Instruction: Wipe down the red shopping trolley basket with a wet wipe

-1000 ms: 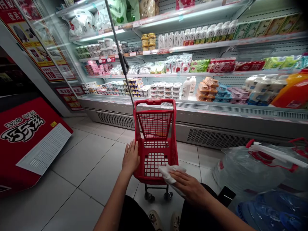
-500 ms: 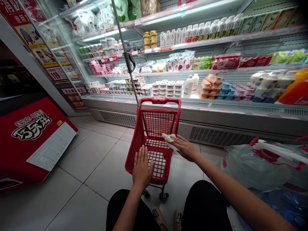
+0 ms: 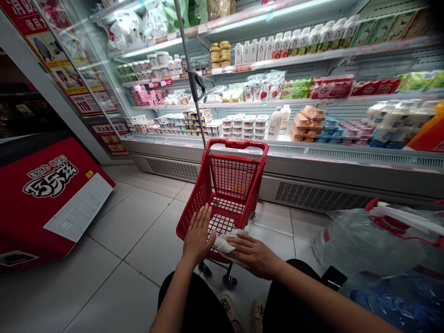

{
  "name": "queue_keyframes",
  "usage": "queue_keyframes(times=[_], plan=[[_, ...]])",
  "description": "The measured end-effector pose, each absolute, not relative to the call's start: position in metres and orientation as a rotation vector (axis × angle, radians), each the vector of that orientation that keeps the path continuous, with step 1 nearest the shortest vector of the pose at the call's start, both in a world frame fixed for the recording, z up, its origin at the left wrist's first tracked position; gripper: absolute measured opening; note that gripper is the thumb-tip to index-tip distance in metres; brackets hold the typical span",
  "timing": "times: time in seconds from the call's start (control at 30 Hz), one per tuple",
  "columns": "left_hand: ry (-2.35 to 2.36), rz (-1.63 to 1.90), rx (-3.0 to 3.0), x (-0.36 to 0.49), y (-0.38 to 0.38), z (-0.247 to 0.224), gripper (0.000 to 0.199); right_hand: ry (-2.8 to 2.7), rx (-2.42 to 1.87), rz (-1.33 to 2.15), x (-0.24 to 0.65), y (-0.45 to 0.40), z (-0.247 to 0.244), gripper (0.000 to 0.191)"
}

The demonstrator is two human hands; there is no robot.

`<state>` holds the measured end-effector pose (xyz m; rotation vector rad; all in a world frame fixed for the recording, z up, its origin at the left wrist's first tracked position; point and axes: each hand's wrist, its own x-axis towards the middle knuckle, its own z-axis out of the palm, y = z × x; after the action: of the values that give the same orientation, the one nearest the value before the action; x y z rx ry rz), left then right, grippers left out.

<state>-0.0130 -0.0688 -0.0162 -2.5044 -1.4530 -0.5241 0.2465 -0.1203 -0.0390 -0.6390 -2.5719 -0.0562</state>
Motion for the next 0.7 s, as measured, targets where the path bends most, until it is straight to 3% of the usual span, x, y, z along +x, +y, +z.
queue_keyframes(times=[0.17,0.3,0.47,0.7], plan=[[-1.421,-0.49,-2.53,-0.012,-0.07,-0.014,0.077,-2.508,-0.857,-0.188,0.305,-0.036,-0.023,0.073],[-1.429,-0.51,-2.534,-0.005,-0.071,-0.014,0.076,-2.433,-1.011,-0.249,0.332,0.01,-0.019,0.061],[-1.429,-0.51,-2.527,-0.014,-0.061,-0.013,0.073,-2.318,-1.013,-0.179,0.3,-0.021,-0.032,0.048],[-1.552,-0.642,-2.336,-0.029,-0.043,-0.009,0.069,-2.427,-0.827,-0.067,0.222,-0.102,-0.037,0.058]])
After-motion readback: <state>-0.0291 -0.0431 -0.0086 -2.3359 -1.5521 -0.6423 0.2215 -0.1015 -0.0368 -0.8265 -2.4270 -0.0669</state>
